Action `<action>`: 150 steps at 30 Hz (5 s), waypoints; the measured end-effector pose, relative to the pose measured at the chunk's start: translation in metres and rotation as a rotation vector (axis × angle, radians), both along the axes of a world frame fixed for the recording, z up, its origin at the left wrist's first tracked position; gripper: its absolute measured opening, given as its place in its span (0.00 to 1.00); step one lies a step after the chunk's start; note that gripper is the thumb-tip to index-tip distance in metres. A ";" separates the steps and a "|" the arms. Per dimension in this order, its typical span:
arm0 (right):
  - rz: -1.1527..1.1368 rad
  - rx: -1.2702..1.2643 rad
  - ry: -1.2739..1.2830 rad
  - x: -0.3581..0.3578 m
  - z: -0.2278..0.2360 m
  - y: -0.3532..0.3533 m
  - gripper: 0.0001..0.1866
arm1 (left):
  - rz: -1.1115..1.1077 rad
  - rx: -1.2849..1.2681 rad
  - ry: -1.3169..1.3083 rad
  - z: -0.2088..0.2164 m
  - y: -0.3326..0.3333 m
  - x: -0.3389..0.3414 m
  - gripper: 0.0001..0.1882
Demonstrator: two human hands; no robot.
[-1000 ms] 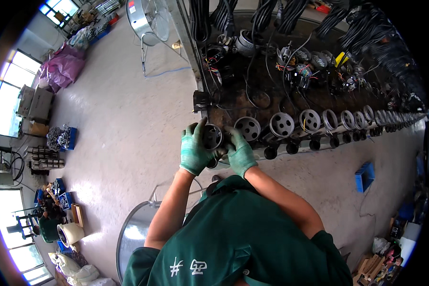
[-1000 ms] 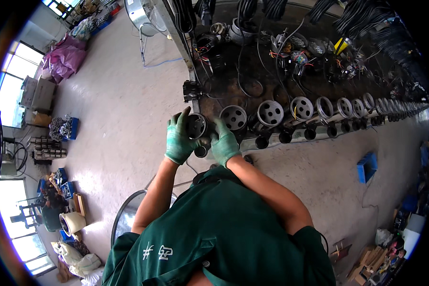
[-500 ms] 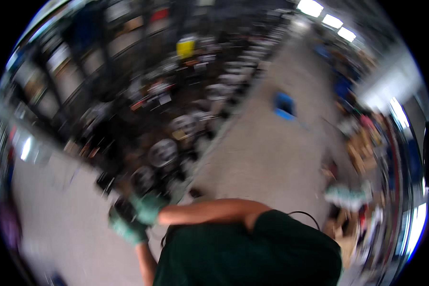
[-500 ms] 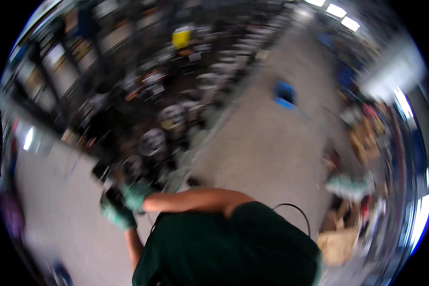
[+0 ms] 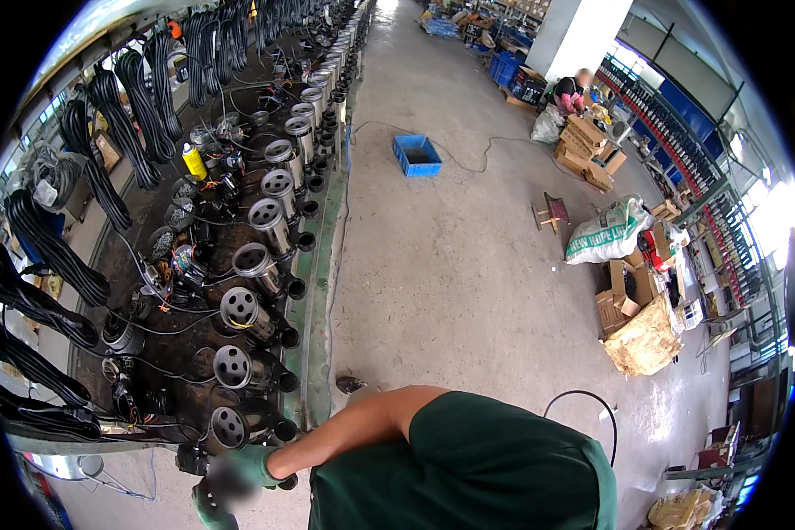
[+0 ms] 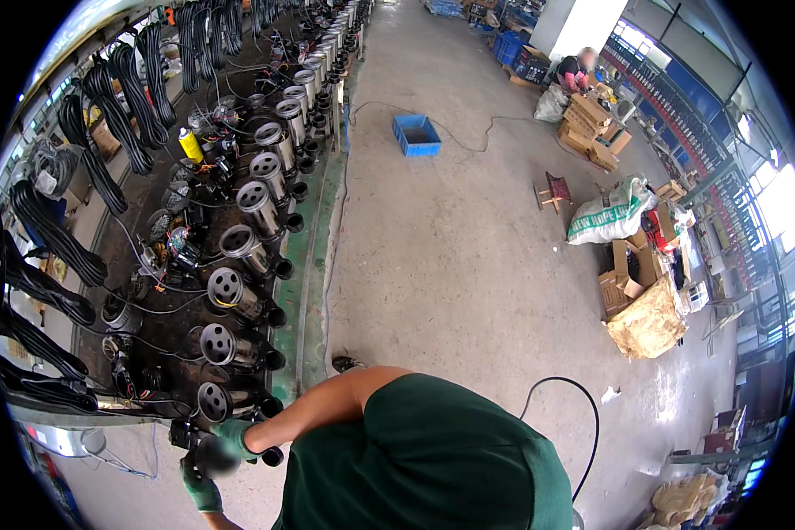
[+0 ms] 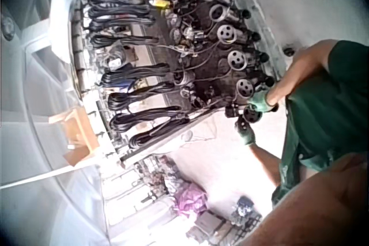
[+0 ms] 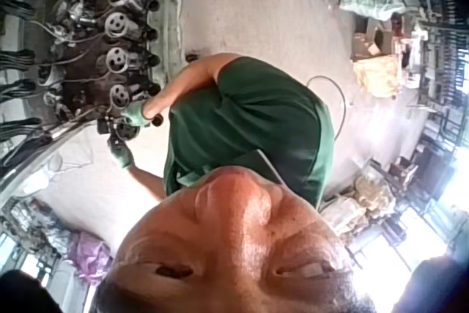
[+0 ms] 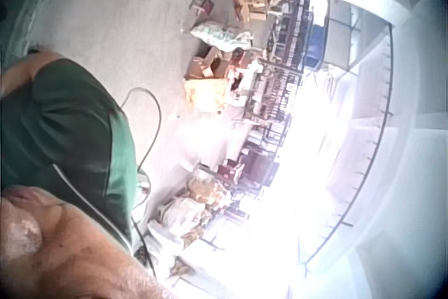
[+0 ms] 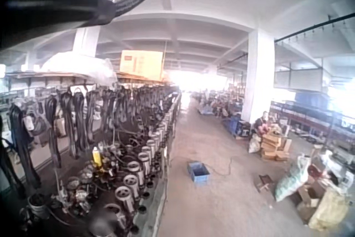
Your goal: The person repeatedly picks up stacks of circular metal discs from a blue bin and places them into cylindrical housings on a workbench. They then insert wires into the housings and secure the discs inside. The person continues this repetitive assembly process throughout the video.
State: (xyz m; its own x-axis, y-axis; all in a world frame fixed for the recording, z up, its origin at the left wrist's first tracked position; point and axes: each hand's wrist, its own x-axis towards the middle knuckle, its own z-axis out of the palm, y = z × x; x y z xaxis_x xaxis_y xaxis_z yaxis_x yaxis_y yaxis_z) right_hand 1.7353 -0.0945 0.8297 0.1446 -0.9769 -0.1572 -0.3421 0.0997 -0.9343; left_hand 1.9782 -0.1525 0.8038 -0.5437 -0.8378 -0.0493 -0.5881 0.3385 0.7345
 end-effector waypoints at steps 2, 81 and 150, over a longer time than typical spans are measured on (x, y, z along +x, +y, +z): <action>-0.006 -0.013 0.006 -0.002 0.000 0.002 0.23 | -0.138 -0.045 -0.163 0.005 -0.011 -0.001 0.20; 0.156 -0.327 0.366 -0.019 -0.078 0.008 0.21 | 0.350 0.189 0.439 0.011 0.075 -0.046 0.24; 0.269 -0.236 0.228 -0.177 0.003 0.003 0.19 | 0.526 0.176 0.623 0.128 0.021 -0.150 0.66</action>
State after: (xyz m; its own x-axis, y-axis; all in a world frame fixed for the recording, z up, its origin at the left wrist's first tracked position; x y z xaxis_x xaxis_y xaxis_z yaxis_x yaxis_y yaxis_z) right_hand 1.5586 -0.0917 0.8331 0.3871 -0.9220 0.0083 -0.5273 -0.2288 -0.8183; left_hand 1.8284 -0.1311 0.9319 -0.0547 -0.9982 -0.0226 -0.1058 -0.0167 0.9942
